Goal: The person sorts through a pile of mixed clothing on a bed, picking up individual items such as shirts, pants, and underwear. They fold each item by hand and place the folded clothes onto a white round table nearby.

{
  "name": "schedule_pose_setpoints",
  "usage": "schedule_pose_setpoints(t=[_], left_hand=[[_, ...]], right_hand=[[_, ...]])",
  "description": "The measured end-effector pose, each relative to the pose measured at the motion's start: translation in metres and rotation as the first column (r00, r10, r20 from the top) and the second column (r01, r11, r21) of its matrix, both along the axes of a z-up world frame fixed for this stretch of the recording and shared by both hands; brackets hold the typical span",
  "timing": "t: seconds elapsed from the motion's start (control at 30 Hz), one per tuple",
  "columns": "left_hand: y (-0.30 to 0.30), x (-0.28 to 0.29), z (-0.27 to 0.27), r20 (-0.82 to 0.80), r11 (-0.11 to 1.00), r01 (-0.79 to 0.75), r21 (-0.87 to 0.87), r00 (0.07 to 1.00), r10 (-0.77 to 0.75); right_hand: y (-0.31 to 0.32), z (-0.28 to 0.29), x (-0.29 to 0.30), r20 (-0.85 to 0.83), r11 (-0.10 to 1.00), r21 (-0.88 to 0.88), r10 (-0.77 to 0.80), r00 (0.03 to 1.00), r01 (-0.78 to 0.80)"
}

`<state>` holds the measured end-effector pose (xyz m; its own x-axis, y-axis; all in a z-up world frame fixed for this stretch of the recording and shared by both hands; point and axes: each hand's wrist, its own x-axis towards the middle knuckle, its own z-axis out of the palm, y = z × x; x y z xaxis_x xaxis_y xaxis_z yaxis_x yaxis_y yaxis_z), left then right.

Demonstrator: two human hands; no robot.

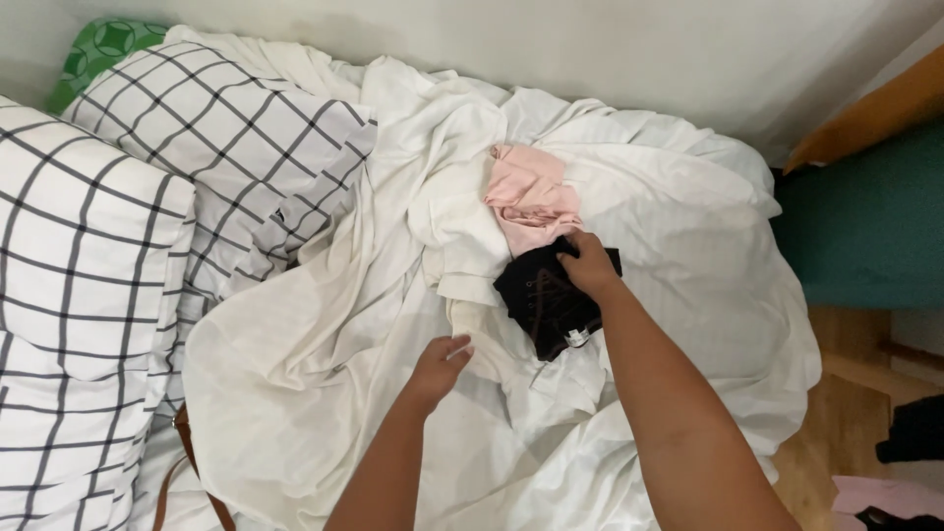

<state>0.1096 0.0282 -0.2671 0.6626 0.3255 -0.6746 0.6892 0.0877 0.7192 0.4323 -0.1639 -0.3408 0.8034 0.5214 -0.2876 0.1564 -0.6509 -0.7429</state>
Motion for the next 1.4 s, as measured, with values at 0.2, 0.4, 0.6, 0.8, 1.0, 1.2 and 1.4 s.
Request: schedule_pose_setpoints(t=[0.2,0.4,0.6,0.8,1.0,1.2,1.4], left_hand=[[-0.004,0.007,0.013,0.145,0.957,-0.187,-0.220,0.964,0.222],[-0.019,-0.017,0.024,0.115,0.986,-0.131,-0.101,0.983,0.142],[-0.036,-0.024,0.216,0.227,0.990,-0.061,0.127,0.973,0.031],[-0.056,-0.038,0.285,0.326,0.967,0.064,0.246,0.934,-0.145],[-0.096,-0.039,0.429,0.430,1.000,0.002,0.031,0.903,-0.015],[-0.132,-0.057,0.584,0.441,0.975,0.199,0.096,0.870,-0.221],[-0.147,-0.075,0.603,0.431,0.958,0.133,0.253,0.872,-0.235]], right_hand=[[0.022,0.070,-0.059,0.260,0.966,-0.166,0.237,0.936,-0.199],[0.022,0.143,-0.175,0.337,0.869,0.123,0.418,0.844,-0.480],[0.007,0.283,-0.237,0.099,0.894,0.371,0.231,0.968,-0.252],[-0.016,0.462,-0.250,0.360,0.778,0.397,0.357,0.862,-0.487],[-0.054,0.595,-0.263,0.398,0.790,0.274,0.426,0.813,-0.548],[-0.083,0.678,-0.279,0.564,0.733,0.346,0.336,0.754,-0.586],[-0.103,0.705,-0.295,0.475,0.781,0.363,0.315,0.822,-0.509]])
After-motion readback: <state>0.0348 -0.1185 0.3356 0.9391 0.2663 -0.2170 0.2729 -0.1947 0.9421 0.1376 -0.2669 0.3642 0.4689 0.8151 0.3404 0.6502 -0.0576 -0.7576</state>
